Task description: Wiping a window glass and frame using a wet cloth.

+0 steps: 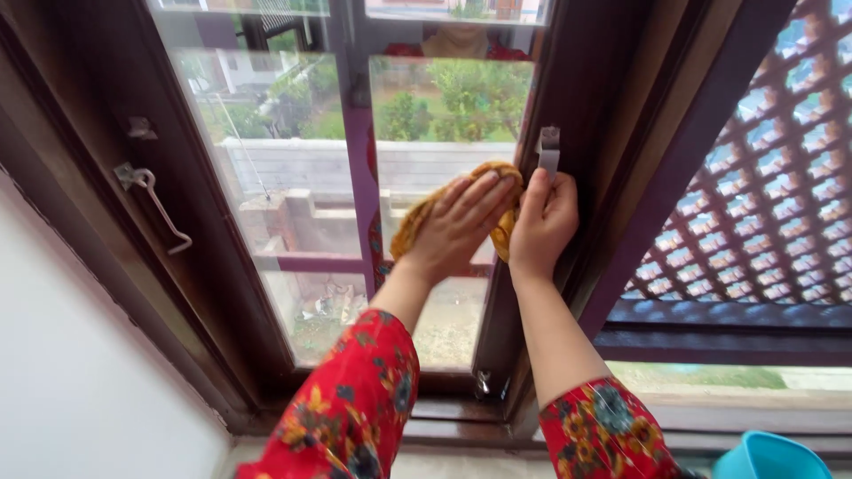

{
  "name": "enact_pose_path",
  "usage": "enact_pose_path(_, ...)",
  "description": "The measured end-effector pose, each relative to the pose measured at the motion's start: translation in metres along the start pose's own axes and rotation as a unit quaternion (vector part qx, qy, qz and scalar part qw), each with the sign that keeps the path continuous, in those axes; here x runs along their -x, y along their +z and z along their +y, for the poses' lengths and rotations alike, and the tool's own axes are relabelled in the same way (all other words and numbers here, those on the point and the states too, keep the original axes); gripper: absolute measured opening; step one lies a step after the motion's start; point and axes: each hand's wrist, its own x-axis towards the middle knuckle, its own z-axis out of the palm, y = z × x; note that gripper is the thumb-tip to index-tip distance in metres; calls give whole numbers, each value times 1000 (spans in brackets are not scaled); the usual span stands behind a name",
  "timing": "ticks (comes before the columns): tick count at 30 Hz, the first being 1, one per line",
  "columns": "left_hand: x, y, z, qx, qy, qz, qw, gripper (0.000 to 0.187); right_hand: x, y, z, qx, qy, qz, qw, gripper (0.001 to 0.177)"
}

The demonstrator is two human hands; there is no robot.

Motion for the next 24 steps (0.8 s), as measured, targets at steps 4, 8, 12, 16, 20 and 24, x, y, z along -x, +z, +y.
enact_pose_path(4, -25, -14, -18, -217, 19, -6, 976, 57, 4, 5, 4, 72, -57, 39, 995, 26)
enact_pose_path(8, -92, -39, -31, -227, -55, 54, 971, 56, 0, 4, -14, -2, 17, 19, 1000, 28)
enact_pose_path(12, -115, -45, -25, -195, -93, 100, 971, 55, 1, 3, -22, -11, 60, -9, 998, 30)
enact_pose_path(16, -101, -36, -20, -188, -89, 93, 974, 55, 0, 1, -11, 1, 19, -15, 1000, 30)
enact_pose_path(20, -61, -27, -10, -190, -52, 53, 979, 54, -1, 3, -6, -54, 40, -12, 998, 31)
enact_pose_path(24, -38, -27, -24, -274, 26, 32, 961, 52, -9, 1, -11, -39, 30, -25, 998, 29)
